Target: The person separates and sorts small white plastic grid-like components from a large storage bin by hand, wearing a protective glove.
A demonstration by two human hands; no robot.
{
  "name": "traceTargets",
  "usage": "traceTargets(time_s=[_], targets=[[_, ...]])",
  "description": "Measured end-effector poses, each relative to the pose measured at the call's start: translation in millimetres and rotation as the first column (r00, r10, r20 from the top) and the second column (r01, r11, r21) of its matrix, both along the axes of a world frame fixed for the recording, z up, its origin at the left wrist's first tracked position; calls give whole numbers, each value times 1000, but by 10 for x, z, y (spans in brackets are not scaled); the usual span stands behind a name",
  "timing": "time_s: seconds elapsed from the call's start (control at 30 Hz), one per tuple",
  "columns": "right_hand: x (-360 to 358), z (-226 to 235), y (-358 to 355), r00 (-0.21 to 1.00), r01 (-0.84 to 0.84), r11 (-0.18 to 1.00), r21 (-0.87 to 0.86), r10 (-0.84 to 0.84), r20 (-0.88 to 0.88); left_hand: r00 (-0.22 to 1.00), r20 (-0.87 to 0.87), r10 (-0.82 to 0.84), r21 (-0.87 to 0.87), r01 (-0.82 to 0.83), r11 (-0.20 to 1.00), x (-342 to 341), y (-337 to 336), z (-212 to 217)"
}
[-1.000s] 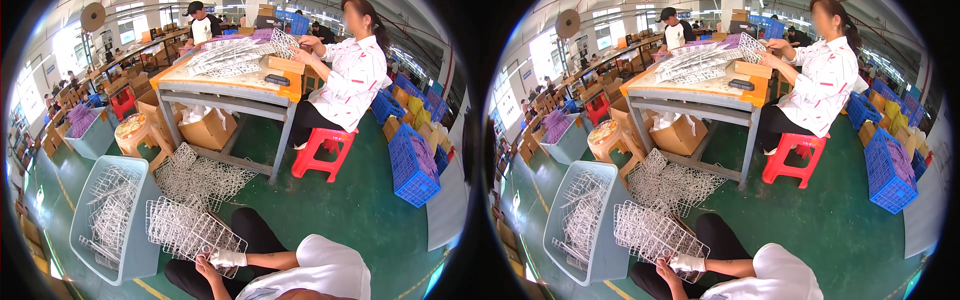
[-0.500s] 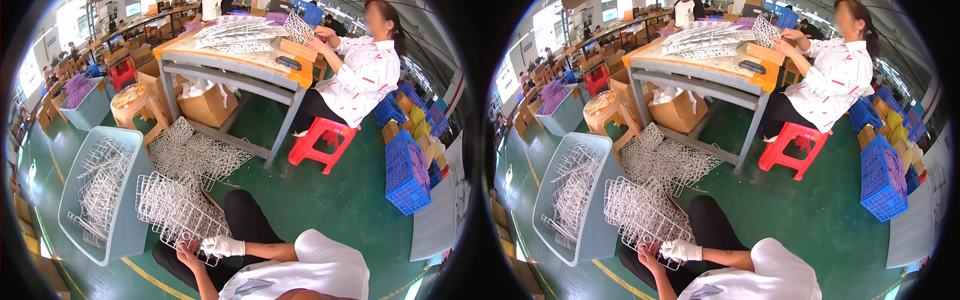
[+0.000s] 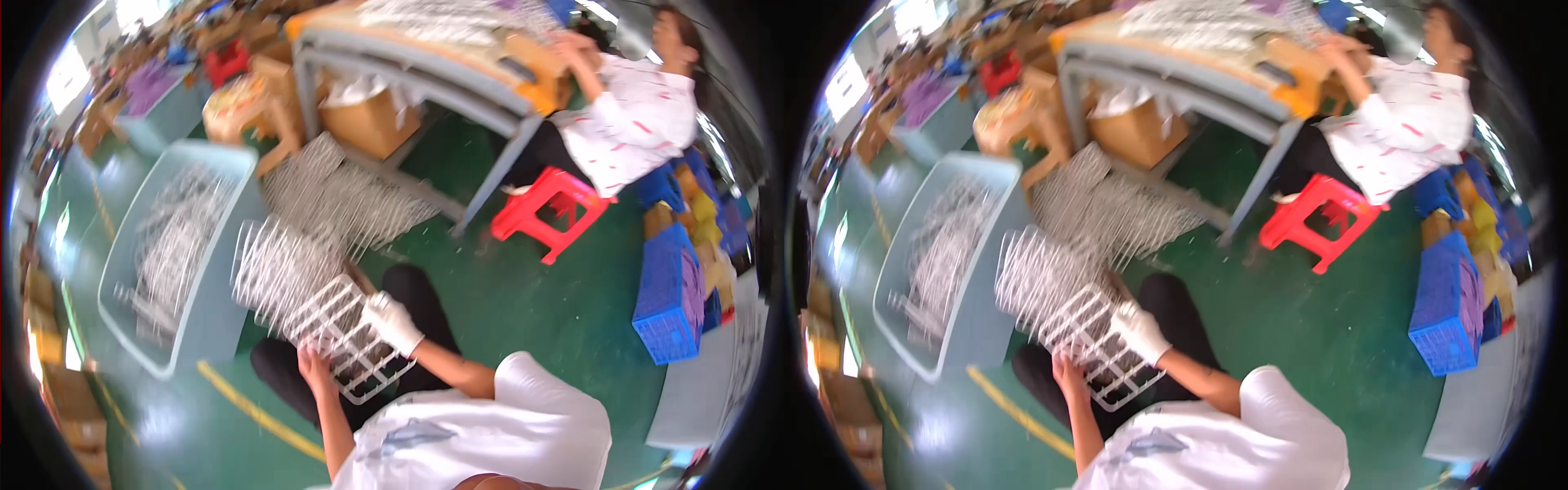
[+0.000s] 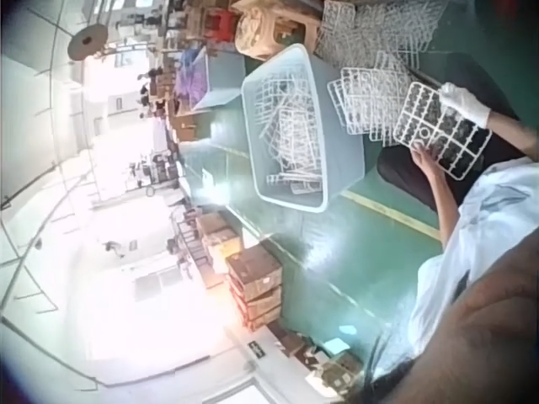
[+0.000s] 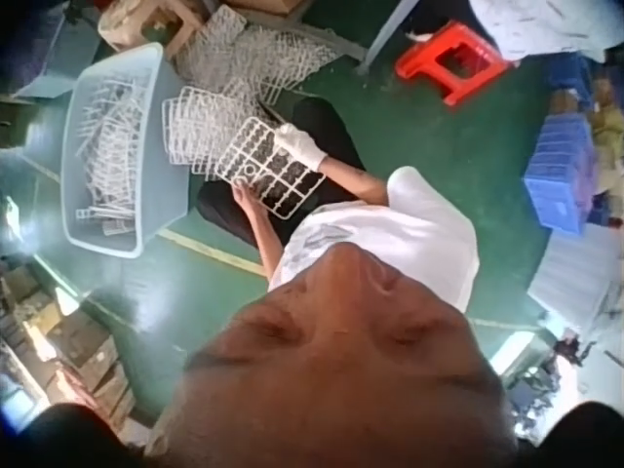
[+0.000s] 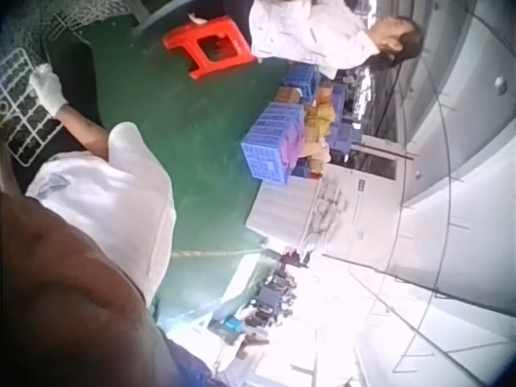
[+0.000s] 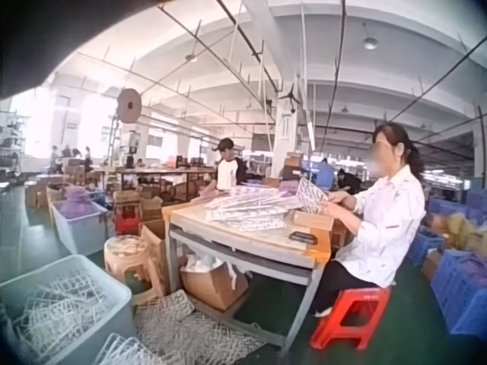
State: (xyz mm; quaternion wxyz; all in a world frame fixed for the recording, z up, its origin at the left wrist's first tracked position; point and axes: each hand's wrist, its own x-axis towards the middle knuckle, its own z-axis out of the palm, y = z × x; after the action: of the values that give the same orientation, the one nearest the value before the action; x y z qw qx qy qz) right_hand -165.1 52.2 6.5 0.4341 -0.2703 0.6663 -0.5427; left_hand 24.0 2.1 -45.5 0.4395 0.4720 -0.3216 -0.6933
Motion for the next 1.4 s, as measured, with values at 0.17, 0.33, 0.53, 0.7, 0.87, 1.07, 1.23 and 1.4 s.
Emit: traceTargets(time_s=[0.17, 0.33, 0.53, 0.7, 0.87, 1.07, 1.23, 1.4], targets=[[-152, 238, -57, 966, 187, 981, 50, -193, 173, 958, 279, 65, -283, 18, 959, -241, -110, 74], [-131, 288, -75, 975, 154, 988, -4, -151, 161, 994, 111, -1, -406, 46, 913, -405, -61, 529], [34, 324, -16, 976, 135, 991, -12, -131, 175, 977, 203, 65, -193, -25, 981, -346, -45, 680], [31, 384, -19, 965, 144, 990, 7, -142, 222, 984, 167, 69, -203, -34, 979, -300, -48, 612], [97, 336, 24, 976, 115, 991, 64, -125, 179, 988, 139, 70, -246, -34, 969, -341, -119, 620], [86, 421, 2, 972, 100, 995, 29, -104, 212, 969, 192, 153, -366, -74, 928, -300, -159, 504], [-13, 299, -51, 963, 112, 990, 85, -129, 237, 993, -7, 115, -182, -114, 977, -238, -137, 527], [-38, 333, -91, 961, 140, 985, 104, -160, 224, 995, -91, 48, -108, -57, 992, -185, -129, 560]])
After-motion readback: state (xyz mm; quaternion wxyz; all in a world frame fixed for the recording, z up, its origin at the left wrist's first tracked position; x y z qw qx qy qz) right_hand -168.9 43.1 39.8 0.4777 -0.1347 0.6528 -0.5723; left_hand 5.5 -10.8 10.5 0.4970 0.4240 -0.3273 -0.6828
